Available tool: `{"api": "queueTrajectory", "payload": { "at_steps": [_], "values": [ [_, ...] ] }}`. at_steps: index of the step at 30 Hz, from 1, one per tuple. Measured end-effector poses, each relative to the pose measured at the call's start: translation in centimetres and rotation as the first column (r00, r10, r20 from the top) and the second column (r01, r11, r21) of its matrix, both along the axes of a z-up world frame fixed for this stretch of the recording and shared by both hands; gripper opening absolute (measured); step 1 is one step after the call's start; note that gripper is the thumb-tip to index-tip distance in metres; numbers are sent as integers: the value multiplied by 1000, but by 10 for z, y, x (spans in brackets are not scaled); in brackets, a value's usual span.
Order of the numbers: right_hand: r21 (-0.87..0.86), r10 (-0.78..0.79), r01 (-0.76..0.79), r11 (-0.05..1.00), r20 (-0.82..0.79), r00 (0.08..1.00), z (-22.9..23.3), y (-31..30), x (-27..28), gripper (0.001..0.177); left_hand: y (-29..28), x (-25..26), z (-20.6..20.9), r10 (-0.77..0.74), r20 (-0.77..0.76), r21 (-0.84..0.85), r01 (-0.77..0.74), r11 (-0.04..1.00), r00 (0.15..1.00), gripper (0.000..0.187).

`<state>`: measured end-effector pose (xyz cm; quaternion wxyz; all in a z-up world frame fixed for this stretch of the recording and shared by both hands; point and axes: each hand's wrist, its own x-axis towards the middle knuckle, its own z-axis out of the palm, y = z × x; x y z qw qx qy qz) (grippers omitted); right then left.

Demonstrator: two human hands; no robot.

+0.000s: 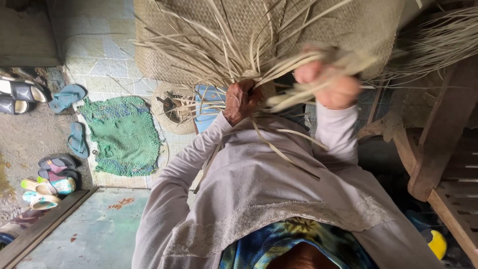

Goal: Weaving natural fiber strips into a large mat.

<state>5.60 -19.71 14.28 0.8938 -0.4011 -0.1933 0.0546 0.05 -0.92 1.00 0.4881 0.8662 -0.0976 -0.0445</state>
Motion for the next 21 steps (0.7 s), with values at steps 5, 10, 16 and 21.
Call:
{"api": "queueTrajectory", "payload": {
  "at_steps": [5, 10, 16, 21],
  "values": [
    [250, 573, -612, 750, 216, 790, 7, -17, 16, 89, 6, 1, -6, 99, -67, -13, -100, 995, 993, 17],
    [-813, 16, -80, 577, -87, 996, -57, 9, -11, 39, 7, 10, 28, 138, -374, -3, -150, 989, 917, 22],
    [-827, -6, 494, -267, 514, 858, -45, 8, -9, 76, 9, 7, 28, 159, -406, -4, -176, 984, 900, 18],
    [-815, 241, 576, 57, 572, 784, -68, 11, -14, 25, 5, 9, 13, 162, -364, -50, -193, 980, 917, 17]
  ]
}}
